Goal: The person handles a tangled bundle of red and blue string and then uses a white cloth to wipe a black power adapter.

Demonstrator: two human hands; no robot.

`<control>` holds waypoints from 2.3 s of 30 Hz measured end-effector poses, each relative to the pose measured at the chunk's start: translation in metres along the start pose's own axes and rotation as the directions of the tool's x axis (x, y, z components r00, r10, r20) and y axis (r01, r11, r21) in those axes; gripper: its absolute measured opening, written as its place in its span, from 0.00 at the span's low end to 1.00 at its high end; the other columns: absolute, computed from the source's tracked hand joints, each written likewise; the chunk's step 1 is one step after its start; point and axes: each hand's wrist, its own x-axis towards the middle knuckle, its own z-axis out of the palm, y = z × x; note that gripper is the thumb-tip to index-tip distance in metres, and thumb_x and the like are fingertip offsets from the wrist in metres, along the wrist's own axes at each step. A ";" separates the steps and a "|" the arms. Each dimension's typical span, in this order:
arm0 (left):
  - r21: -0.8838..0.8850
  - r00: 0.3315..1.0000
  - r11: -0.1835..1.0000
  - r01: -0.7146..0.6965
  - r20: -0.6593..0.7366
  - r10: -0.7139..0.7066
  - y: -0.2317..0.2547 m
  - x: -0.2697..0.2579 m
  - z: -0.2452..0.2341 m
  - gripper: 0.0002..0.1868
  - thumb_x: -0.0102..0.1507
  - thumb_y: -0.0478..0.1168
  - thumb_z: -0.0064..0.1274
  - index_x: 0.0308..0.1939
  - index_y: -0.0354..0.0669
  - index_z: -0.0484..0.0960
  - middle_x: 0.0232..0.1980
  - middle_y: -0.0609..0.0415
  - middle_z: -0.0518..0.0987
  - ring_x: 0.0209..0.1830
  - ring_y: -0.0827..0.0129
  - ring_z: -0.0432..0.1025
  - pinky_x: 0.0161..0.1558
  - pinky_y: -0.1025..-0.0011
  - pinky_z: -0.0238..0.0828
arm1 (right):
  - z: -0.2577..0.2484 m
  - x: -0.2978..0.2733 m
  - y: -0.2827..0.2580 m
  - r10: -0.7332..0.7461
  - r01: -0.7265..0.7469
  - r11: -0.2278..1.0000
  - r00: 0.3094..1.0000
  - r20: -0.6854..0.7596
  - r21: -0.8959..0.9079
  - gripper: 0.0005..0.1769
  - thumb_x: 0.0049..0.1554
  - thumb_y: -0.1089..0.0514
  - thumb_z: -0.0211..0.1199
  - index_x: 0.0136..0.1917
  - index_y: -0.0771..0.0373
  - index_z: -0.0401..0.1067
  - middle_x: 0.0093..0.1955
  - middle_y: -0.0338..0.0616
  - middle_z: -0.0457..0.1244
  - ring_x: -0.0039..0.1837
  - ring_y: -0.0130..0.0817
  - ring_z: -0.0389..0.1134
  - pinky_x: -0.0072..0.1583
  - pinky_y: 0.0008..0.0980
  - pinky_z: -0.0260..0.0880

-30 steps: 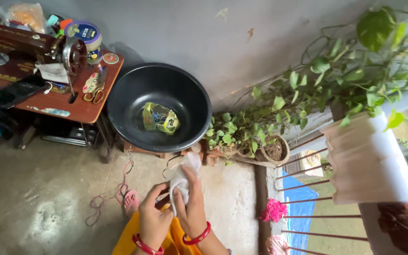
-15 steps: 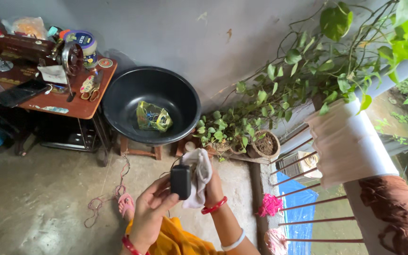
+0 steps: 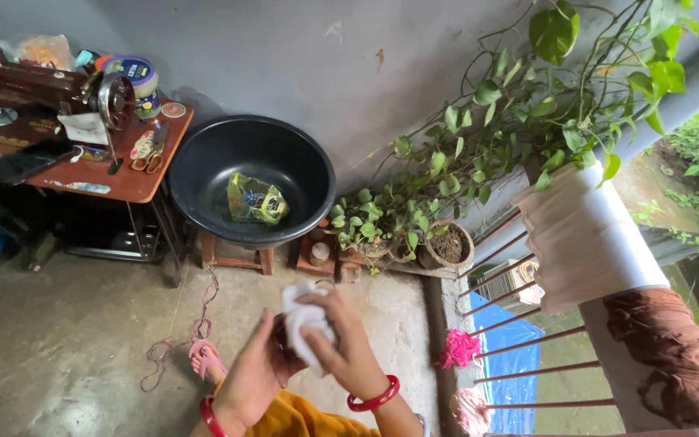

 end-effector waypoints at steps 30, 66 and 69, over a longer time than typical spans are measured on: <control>0.300 0.995 0.954 0.024 -0.097 0.005 -0.034 0.025 -0.001 0.24 0.69 0.59 0.35 0.46 0.50 0.81 0.24 0.56 0.74 0.15 0.74 0.67 0.16 0.74 0.60 | -0.023 0.009 -0.019 -0.006 0.008 0.988 1.000 -0.013 0.153 0.16 0.50 0.58 0.77 0.49 0.62 0.75 0.47 0.42 0.65 0.52 0.35 0.67 0.57 0.33 0.66; 0.303 0.955 0.939 -0.163 -0.189 0.227 0.052 -0.054 0.012 0.33 0.67 0.67 0.30 0.46 0.44 0.79 0.22 0.57 0.72 0.13 0.76 0.60 0.15 0.76 0.45 | 0.031 0.016 -0.027 -0.152 0.206 0.955 0.958 -0.244 0.212 0.16 0.66 0.53 0.52 0.61 0.64 0.70 0.65 0.53 0.66 0.66 0.42 0.68 0.66 0.41 0.69; 0.226 0.931 0.943 -0.242 -0.221 0.292 0.072 -0.078 0.002 0.32 0.68 0.66 0.32 0.50 0.48 0.81 0.20 0.63 0.66 0.10 0.81 0.51 0.13 0.78 0.41 | 0.082 0.016 -0.070 -0.382 0.380 0.924 0.918 -0.105 -0.040 0.16 0.57 0.58 0.66 0.57 0.66 0.76 0.65 0.53 0.67 0.67 0.45 0.69 0.65 0.42 0.68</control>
